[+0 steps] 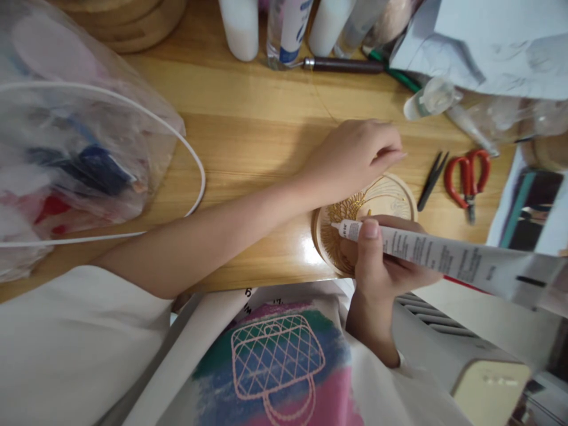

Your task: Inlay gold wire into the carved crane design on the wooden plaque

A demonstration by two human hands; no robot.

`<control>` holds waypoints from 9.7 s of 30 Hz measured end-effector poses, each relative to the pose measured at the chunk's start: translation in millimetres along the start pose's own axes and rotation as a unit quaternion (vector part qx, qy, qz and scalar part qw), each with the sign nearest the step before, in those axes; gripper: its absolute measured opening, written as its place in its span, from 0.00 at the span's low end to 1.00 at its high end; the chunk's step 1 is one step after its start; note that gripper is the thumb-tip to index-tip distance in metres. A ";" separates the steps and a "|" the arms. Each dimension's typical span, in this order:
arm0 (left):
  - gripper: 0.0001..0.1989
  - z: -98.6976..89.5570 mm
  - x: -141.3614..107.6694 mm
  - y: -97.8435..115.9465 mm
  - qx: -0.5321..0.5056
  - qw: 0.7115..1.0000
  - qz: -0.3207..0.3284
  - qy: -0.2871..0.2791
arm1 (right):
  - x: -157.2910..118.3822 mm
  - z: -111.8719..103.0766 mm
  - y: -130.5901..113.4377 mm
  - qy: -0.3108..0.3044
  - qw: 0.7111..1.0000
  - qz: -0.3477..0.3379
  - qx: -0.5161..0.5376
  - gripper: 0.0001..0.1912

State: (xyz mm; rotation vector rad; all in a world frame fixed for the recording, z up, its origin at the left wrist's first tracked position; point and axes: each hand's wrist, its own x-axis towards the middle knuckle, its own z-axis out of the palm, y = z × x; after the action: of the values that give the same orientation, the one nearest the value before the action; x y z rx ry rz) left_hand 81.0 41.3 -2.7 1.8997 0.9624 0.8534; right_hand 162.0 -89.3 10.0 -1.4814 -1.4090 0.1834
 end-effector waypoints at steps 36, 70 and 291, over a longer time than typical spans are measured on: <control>0.12 -22.1 -5.0 34.5 -0.266 0.943 -0.180 0.089 | 66.6 -38.6 -8.1 -0.044 0.714 0.409 0.566 0.18; 0.05 -30.2 -16.0 179.5 -0.130 0.936 0.067 0.320 | 82.2 -62.9 -56.6 0.026 0.734 0.277 0.620 0.09; 0.16 -27.2 -54.1 114.3 -0.401 0.913 0.023 0.069 | 53.2 -74.8 -50.0 -0.041 0.979 -0.141 0.140 0.15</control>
State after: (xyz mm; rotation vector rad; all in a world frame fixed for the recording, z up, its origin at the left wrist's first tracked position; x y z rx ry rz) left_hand 66.7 -37.4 99.0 1.1604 0.5097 1.1941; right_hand 198.2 -98.9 107.5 -1.0412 -1.5718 0.2553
